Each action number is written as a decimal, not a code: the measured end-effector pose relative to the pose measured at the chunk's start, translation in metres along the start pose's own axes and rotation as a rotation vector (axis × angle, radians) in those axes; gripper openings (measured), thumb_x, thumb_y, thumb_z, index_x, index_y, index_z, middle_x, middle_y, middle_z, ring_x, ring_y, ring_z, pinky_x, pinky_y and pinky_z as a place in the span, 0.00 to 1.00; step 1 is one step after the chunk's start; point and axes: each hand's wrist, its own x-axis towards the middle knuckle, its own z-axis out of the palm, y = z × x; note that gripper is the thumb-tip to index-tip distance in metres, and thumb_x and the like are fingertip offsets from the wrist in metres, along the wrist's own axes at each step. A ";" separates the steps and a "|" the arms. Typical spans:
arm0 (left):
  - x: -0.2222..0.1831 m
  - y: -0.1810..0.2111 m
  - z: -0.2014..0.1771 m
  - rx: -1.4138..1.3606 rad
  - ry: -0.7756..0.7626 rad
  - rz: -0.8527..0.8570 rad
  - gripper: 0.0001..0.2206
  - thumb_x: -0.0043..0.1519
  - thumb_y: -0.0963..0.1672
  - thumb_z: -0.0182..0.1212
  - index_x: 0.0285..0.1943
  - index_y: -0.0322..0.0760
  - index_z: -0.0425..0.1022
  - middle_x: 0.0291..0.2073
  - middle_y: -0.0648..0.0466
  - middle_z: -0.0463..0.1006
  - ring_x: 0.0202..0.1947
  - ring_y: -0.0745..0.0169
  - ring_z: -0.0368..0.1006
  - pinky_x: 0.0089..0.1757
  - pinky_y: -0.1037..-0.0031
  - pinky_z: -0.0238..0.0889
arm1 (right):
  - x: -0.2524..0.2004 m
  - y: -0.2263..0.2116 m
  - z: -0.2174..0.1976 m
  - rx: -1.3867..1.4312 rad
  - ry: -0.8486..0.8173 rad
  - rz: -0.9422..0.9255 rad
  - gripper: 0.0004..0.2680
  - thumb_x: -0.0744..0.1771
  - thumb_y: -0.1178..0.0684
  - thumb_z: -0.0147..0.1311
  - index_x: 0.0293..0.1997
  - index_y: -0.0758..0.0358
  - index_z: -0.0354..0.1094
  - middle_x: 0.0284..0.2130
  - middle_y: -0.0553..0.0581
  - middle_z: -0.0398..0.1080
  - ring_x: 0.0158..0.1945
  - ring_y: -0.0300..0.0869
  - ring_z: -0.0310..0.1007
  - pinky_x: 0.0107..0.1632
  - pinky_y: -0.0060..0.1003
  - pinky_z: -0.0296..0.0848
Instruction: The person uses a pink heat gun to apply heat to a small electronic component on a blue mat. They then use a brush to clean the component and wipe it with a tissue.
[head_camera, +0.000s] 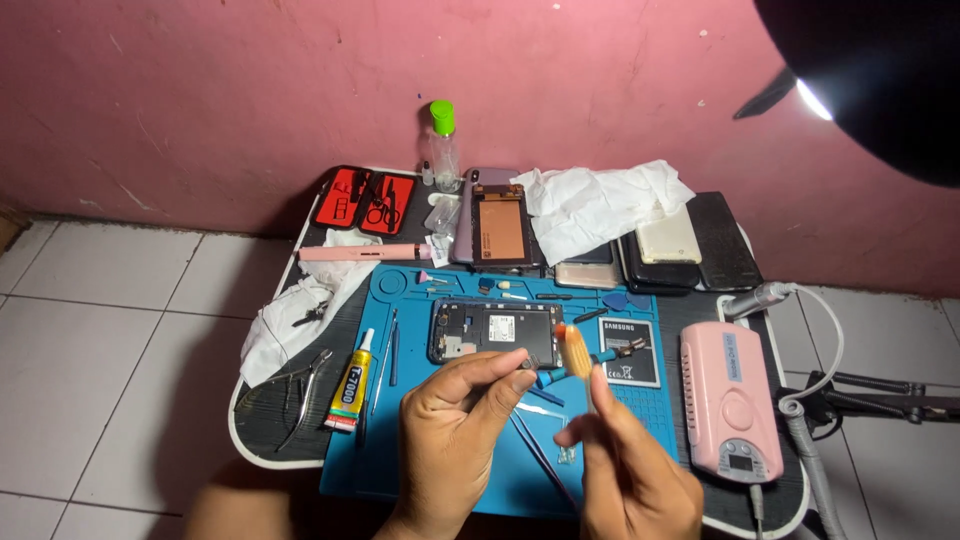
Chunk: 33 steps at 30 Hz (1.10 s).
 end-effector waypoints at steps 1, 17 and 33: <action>0.003 -0.001 -0.001 -0.002 -0.001 0.003 0.08 0.55 0.39 0.72 0.42 0.37 0.87 0.38 0.50 0.89 0.41 0.63 0.86 0.44 0.77 0.79 | -0.002 -0.001 -0.005 -0.049 -0.035 0.016 0.16 0.66 0.61 0.54 0.60 0.50 0.73 0.21 0.48 0.78 0.19 0.28 0.62 0.28 0.22 0.66; 0.006 0.003 0.007 0.061 -0.038 0.077 0.06 0.54 0.41 0.73 0.40 0.41 0.87 0.37 0.54 0.89 0.39 0.66 0.85 0.44 0.78 0.78 | 0.012 -0.005 -0.004 -0.151 0.001 -0.017 0.14 0.68 0.59 0.54 0.59 0.50 0.75 0.21 0.47 0.76 0.19 0.29 0.56 0.28 0.22 0.61; 0.009 0.000 0.008 0.040 -0.098 0.124 0.07 0.54 0.40 0.74 0.40 0.41 0.86 0.35 0.53 0.88 0.37 0.66 0.85 0.40 0.78 0.79 | 0.014 0.002 -0.003 -0.223 -0.064 0.041 0.15 0.67 0.55 0.55 0.60 0.40 0.74 0.24 0.45 0.80 0.29 0.26 0.77 0.41 0.21 0.72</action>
